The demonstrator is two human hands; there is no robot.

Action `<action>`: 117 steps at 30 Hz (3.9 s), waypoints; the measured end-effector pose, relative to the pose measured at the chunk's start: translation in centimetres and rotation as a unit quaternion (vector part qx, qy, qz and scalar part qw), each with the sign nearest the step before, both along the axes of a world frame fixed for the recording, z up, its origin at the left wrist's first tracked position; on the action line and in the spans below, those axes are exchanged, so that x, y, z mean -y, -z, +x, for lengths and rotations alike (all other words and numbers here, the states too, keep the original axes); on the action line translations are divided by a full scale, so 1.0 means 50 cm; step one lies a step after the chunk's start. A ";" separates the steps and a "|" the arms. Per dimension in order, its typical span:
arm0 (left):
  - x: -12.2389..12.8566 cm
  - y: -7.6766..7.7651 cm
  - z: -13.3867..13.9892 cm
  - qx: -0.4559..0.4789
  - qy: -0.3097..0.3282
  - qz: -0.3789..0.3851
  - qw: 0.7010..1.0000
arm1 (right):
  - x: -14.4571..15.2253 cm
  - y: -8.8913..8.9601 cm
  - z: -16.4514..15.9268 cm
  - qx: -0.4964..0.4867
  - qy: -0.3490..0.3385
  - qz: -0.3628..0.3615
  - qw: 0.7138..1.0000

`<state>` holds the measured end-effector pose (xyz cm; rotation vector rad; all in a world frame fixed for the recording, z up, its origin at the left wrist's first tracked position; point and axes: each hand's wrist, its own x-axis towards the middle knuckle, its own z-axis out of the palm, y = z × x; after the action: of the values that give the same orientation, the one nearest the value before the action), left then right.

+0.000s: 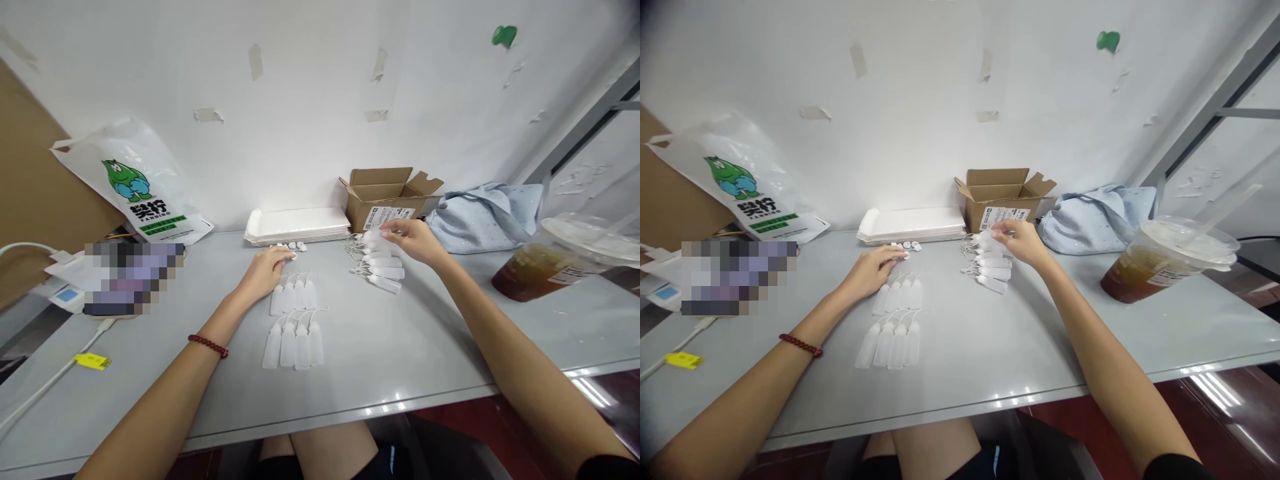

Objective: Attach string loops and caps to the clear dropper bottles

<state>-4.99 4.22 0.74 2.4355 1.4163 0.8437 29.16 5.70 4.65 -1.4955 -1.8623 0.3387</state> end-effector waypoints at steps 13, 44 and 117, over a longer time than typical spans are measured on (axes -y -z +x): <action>-0.007 0.009 -0.020 -0.061 0.048 0.023 0.997 | 0.010 -0.019 0.023 0.040 -0.051 -0.077 0.995; 0.050 -0.037 0.030 0.083 -0.085 0.055 0.991 | 0.158 0.023 -0.227 0.222 -0.350 -0.012 0.910; 0.125 -0.093 0.080 0.323 0.045 -0.372 0.869 | 0.151 0.013 -0.207 -0.333 -0.335 -0.302 0.828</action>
<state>-1.01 -2.05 5.41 1.4319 1.0675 0.7815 18.80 -1.83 4.03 -0.7955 -1.6666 1.6819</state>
